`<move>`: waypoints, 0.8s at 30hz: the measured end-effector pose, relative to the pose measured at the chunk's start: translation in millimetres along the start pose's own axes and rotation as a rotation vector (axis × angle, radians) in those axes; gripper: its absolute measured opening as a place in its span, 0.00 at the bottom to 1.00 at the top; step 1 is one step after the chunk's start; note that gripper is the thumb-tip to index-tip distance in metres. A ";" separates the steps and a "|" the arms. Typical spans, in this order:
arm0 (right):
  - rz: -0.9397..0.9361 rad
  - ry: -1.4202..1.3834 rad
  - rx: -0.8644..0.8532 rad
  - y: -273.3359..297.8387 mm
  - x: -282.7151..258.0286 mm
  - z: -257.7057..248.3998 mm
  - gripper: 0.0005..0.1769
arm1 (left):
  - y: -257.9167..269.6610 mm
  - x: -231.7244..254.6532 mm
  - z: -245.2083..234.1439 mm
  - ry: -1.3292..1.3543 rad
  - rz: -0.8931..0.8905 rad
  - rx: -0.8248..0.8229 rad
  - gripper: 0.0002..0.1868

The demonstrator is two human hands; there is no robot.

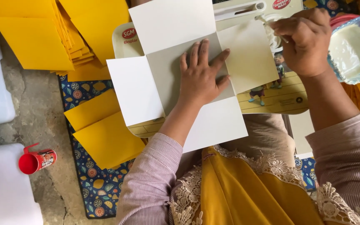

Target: The person sits on the floor and applies white glue with a small stick onto a white paper sheet, then presses the paper onto a yellow envelope folder on a children's tray, smoothing it with their hand, and repeats the process on additional sheets.

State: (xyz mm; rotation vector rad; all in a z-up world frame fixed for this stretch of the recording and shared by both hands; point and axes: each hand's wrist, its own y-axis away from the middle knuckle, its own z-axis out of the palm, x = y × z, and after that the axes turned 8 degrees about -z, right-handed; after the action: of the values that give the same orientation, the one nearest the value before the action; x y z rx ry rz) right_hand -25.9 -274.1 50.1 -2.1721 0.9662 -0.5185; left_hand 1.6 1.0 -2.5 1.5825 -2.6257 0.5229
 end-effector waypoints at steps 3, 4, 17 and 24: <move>-0.003 0.038 -0.047 1.5 3.7 8.9 0.13 | 0.4 -0.5 -0.7 -0.016 -0.005 -0.016 0.34; 0.019 0.026 -0.069 1.9 2.9 8.8 0.13 | 0.3 -0.8 0.2 -0.015 -0.002 -0.011 0.34; 0.080 -0.092 -0.001 8.1 10.0 7.1 0.17 | 1.0 0.7 -1.2 -0.010 -0.007 0.013 0.34; 0.146 -0.046 -0.071 28.6 -9.6 -9.8 0.16 | 0.2 -0.3 2.9 -0.008 0.002 -0.048 0.33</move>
State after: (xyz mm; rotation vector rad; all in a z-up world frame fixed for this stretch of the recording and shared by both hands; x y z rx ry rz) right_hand -51.8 -284.9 35.2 -2.1459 1.1233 -0.3679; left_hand 1.9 0.5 -5.3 1.5710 -2.6251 0.4505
